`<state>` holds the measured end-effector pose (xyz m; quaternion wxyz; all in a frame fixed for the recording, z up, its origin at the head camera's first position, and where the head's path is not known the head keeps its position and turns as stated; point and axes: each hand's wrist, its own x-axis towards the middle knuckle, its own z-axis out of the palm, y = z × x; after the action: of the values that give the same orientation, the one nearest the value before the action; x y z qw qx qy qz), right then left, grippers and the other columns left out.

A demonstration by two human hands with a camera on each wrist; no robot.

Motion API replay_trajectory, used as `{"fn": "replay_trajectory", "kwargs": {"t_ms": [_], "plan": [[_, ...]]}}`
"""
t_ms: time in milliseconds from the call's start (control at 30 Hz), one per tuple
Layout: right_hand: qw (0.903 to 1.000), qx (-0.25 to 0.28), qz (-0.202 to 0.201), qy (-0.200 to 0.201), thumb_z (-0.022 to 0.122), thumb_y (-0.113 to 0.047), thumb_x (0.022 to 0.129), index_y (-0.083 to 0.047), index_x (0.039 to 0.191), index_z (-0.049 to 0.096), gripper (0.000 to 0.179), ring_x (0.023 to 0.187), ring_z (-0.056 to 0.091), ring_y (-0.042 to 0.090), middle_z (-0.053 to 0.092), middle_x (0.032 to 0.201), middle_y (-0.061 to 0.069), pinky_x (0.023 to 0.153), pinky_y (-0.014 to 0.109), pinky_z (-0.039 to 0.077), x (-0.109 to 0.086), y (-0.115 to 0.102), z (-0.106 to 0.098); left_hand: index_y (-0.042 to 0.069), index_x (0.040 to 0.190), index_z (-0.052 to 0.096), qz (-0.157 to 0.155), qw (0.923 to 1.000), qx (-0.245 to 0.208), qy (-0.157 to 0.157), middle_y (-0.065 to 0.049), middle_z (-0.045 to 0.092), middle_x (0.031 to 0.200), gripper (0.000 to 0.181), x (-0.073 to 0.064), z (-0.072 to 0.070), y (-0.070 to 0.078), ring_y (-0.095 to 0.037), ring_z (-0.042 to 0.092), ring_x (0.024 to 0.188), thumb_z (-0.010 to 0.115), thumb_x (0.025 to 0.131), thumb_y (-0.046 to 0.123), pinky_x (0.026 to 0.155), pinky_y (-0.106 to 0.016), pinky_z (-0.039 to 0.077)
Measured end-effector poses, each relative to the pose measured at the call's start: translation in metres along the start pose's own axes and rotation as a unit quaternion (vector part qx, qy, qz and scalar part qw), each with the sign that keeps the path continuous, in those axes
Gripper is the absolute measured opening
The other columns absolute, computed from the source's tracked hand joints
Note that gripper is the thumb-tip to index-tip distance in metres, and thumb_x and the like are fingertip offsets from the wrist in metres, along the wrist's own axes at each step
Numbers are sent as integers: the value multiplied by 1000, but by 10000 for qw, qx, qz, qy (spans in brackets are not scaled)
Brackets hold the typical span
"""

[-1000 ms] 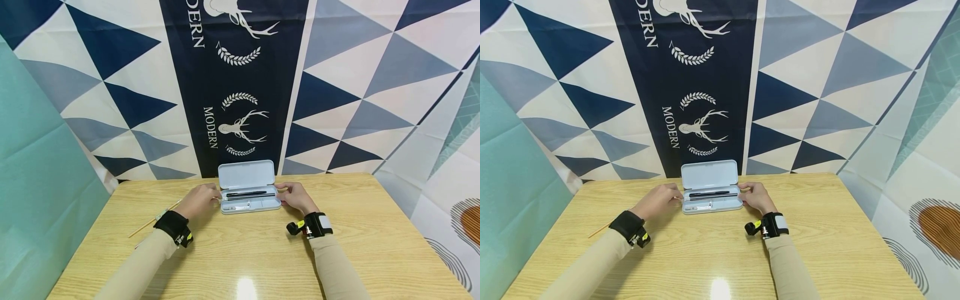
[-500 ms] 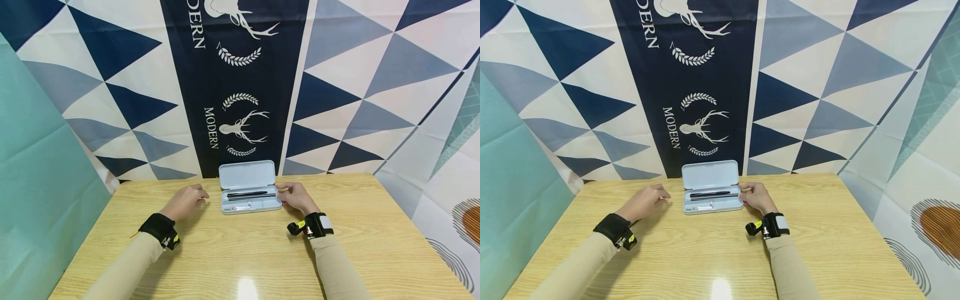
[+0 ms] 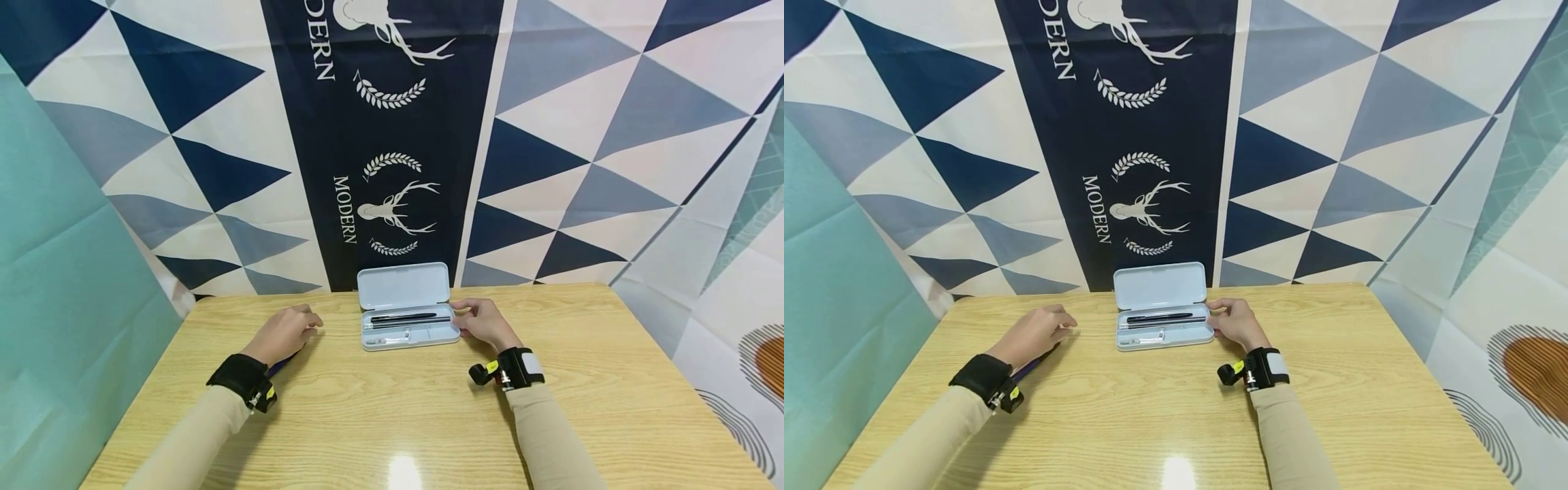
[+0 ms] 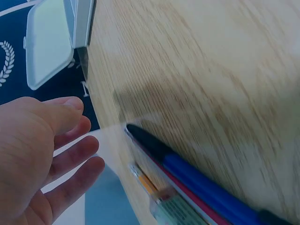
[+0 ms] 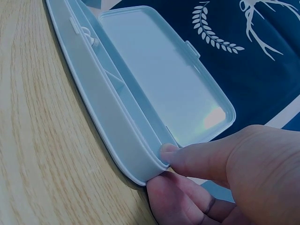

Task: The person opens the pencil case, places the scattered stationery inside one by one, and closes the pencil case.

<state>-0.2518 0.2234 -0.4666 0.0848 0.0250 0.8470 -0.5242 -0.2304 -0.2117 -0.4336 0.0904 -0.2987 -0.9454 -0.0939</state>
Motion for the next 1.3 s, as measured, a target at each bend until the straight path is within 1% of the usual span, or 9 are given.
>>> {"fn": "replay_trajectory", "kwargs": {"t_ms": [167,400,667,900,1067,1300], "plan": [[10000,29,-40,6,76,-2,102,4,151,67,50,70,61,12,55,73,-1,66,21,56,-1,0,0,6,114,86,-178,9998,-56,-2,-10,80,106,16,-7,-3,-8,-24,78,91,82,99,2,80,-37,66],[10000,22,-53,7,76,-2,102,4,151,67,51,70,60,12,54,73,-1,67,20,56,0,0,0,5,112,85,-226,9997,-46,68,-10,78,102,13,-16,-5,-21,-20,75,83,82,99,2,74,-35,64],[10000,41,-14,4,75,-2,102,3,151,68,50,71,60,12,55,74,-1,68,19,57,1,1,0,5,109,85,-360,9993,21,81,-9,77,99,11,-25,-13,-26,-19,72,80,82,99,1,71,-35,62],[10000,50,-50,-6,76,-3,102,4,150,68,50,70,61,12,55,75,-1,67,20,57,0,1,1,5,108,85,-388,9992,35,68,-8,76,98,11,-38,-17,-34,-18,72,79,83,98,1,70,-32,61],[10000,74,-53,1,76,-2,101,5,150,68,50,70,60,11,55,75,-1,66,19,57,1,1,1,7,108,85,-446,9990,-46,86,-8,78,100,11,-48,-18,-40,-19,74,82,85,98,4,71,-34,62],[10000,36,-26,20,75,-2,102,4,151,68,50,72,60,12,56,77,-1,68,20,57,1,1,1,5,111,85,-501,9984,-216,126,-8,78,102,13,-58,-22,-45,-23,76,86,82,99,2,73,-36,63]]}}
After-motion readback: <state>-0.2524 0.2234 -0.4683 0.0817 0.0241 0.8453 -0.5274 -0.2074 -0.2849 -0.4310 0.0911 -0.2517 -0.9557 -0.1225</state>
